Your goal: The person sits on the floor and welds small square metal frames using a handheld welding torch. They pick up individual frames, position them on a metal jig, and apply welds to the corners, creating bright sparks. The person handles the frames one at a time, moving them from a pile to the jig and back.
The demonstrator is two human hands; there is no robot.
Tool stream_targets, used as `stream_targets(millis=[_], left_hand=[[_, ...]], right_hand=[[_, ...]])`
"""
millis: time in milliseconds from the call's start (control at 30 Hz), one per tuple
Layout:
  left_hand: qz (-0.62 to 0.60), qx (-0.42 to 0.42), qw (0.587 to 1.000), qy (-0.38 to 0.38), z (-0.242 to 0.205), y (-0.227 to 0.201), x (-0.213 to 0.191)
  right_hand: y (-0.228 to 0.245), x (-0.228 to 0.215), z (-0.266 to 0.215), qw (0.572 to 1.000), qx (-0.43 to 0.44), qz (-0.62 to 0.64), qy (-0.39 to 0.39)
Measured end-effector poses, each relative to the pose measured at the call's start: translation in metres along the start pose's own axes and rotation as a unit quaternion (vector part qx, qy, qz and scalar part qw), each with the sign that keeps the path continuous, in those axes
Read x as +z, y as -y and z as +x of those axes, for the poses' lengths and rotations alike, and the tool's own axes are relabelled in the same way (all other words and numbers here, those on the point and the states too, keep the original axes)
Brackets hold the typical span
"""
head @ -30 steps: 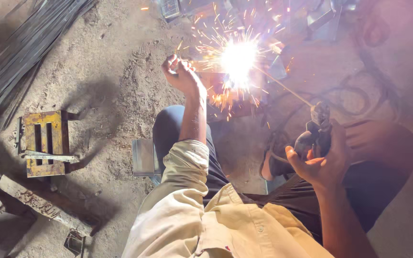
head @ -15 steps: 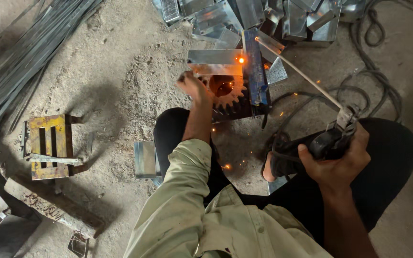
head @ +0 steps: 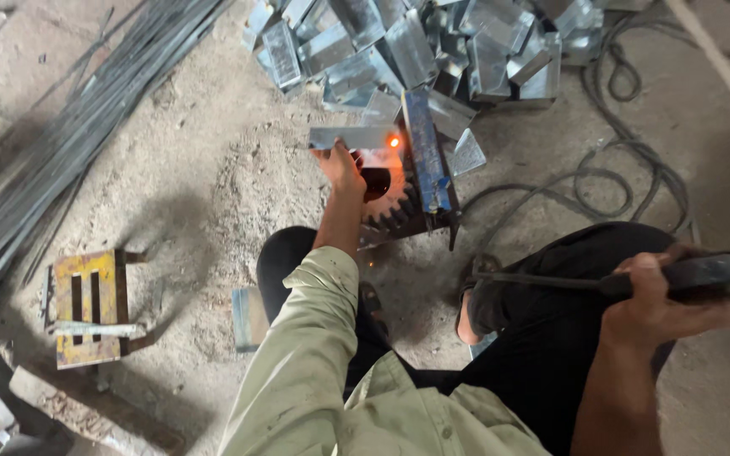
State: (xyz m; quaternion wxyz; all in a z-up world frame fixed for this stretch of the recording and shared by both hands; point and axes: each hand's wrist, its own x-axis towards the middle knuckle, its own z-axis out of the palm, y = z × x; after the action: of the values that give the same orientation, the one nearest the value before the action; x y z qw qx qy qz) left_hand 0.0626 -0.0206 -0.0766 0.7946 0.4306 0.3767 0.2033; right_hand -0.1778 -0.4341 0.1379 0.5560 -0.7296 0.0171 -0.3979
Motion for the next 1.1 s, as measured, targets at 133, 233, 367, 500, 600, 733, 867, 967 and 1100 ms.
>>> stream_targets(millis=[133, 233, 367, 500, 600, 733, 867, 967, 1100], left_hand=[[0.037, 0.192, 0.980, -0.046, 0.041, 0.004, 0.056], [-0.026, 0.067, 0.960, 0.271, 0.050, -0.062, 0.135], [-0.068, 0.048, 0.843, 0.531, 0.003, -0.172, 0.184], [0.112, 0.146, 0.864, 0.469, -0.060, -0.239, 0.111], [0.258, 0.163, 0.887, 0.346, -0.049, -0.233, -0.013], [0.283, 0.079, 0.955, 0.031, -0.022, -0.151, -0.253], [0.436, 0.027, 0.899, -0.042, -0.073, -0.058, -0.435], [0.552, 0.040, 0.832, -0.040, -0.124, -0.005, -0.479], [0.607, 0.097, 0.789, -0.014, -0.155, 0.039, -0.469]], right_hand=[[0.018, 0.008, 0.004, 0.998, 0.034, 0.043, -0.002], [0.034, 0.011, 0.007, 0.996, 0.073, 0.055, -0.006], [0.039, 0.021, 0.012, 0.996, 0.070, 0.059, -0.006], [0.036, 0.022, 0.015, 0.986, 0.104, 0.129, -0.019], [0.034, 0.017, 0.017, 0.973, 0.133, 0.187, -0.024], [0.019, 0.010, 0.011, 0.979, 0.109, 0.171, -0.023], [-0.055, -0.010, 0.001, 0.978, 0.119, 0.168, -0.011], [-0.136, -0.038, 0.007, 0.971, 0.138, 0.190, 0.050], [-0.192, -0.042, 0.010, 0.971, 0.194, 0.100, 0.102]])
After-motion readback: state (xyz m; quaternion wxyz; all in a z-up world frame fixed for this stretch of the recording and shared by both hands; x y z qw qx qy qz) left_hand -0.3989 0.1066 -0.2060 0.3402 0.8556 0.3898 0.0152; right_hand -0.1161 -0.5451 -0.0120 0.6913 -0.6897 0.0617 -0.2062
